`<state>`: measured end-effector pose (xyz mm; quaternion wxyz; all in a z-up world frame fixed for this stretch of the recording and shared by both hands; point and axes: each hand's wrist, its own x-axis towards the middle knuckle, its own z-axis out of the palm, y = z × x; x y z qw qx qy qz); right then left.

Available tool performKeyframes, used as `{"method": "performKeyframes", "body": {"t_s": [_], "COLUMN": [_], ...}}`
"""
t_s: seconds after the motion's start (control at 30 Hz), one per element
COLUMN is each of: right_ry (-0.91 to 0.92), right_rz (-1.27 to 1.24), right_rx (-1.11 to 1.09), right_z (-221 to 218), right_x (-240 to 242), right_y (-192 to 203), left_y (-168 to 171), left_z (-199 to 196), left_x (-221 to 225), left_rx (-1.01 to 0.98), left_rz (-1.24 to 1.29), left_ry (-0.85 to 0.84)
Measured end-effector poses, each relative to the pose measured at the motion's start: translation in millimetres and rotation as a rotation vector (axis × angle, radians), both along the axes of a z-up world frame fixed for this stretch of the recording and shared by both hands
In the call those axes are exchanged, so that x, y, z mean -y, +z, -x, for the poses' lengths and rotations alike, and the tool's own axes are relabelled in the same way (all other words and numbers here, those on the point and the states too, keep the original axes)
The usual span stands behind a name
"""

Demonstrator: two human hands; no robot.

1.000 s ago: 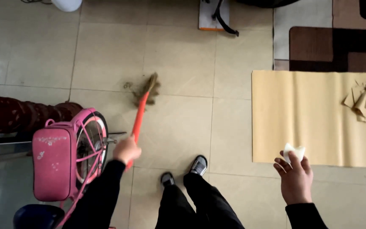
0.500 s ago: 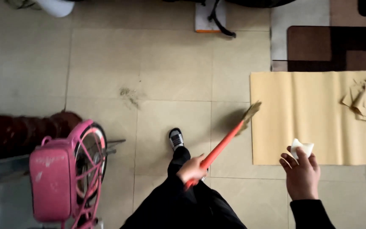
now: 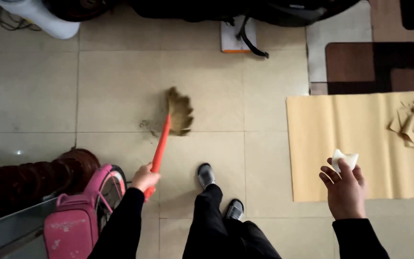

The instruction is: Sweep the floor of the bakery using a broom and collect the dirt into a dustpan.

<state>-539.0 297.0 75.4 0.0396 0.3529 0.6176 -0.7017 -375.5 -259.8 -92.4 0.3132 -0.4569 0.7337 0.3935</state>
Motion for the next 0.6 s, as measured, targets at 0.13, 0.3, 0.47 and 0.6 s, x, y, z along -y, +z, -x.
{"method": "performKeyframes", "body": {"t_s": [0.13,0.3,0.47,0.6], "right_ry": [0.066,0.048,0.051,0.098], "right_rz": [-0.022,0.006,0.029,0.002], "right_rx": [-0.006,0.024,0.05,0.064], "right_z": [21.5,40.8,67.9,108.8], "right_x": [27.3,38.1,19.6,-1.2], "right_y": [6.2,-9.6,-12.3,-10.2], "left_y": [84.3,116.2,65.0,-13.5], "left_z": [-10.3,8.6,105.8,196.6], "left_x": [-29.6,-122.4,-231.6,-295.5], "left_rx": [0.029,-0.143,-0.381,-0.223], "left_rz": [0.128,-0.013,-0.252,-0.391], "left_ry": [-0.284,-0.336,-0.454,-0.348]}}
